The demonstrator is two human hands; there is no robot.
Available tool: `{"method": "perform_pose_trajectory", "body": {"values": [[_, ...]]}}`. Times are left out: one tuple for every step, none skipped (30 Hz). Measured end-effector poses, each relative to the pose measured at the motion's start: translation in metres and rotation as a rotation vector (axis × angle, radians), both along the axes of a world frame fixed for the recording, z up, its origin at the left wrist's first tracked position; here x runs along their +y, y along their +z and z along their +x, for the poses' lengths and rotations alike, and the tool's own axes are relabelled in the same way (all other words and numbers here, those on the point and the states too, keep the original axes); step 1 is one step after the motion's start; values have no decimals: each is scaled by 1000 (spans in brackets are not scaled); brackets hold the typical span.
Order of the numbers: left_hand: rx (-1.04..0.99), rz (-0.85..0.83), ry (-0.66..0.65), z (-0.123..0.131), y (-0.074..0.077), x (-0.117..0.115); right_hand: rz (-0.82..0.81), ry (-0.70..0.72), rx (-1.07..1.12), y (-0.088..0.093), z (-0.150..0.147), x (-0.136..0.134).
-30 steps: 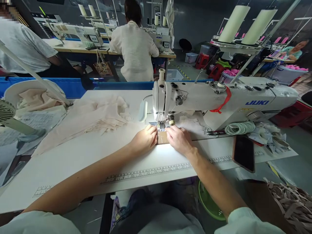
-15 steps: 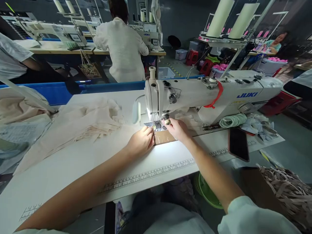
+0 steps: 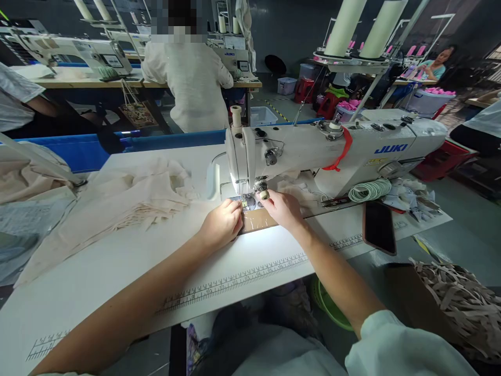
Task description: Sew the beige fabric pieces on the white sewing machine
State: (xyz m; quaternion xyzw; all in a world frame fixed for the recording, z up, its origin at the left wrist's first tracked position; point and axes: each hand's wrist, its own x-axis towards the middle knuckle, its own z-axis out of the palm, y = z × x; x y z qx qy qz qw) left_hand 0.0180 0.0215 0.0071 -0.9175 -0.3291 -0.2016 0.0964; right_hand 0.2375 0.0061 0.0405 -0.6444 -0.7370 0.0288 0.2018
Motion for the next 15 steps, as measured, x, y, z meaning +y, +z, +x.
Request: {"method": "perform_pose_trajectory", "body": {"values": [[-19,-3,5,0,2,0,19,13,10,-1,2,-2],[-33,-7,21,-1,4,0,36,30,20,-1,3,-4],[-40,-16,54,-2,6,1,47,52,28,-2,4,-6],[-37,-32,101,-4,8,1,49,83,33,-2,4,-8],[-26,-58,160,-6,11,2,41,128,37,-2,3,-10],[-11,-89,223,-8,14,3,27,181,46,-3,1,-12],[3,-128,283,-11,17,4,7,239,60,-3,-2,-14],[7,-172,332,-14,20,5,-16,297,81,-3,-6,-17],[-3,-222,369,-17,23,5,-41,347,105,-3,-9,-19],[-32,-284,388,-21,27,6,-70,380,132,-3,-14,-21],[-78,-366,385,-25,31,6,-99,391,157,-2,-18,-23],[-140,-472,365,-29,35,5,-130,383,178,-1,-21,-25],[-213,-595,332,-32,38,4,-158,362,195,0,-25,-27],[-295,-722,298,-36,42,1,-181,336,211,1,-29,-28],[-375,-840,267,-38,45,-3,-200,309,222,2,-32,-30]]}}
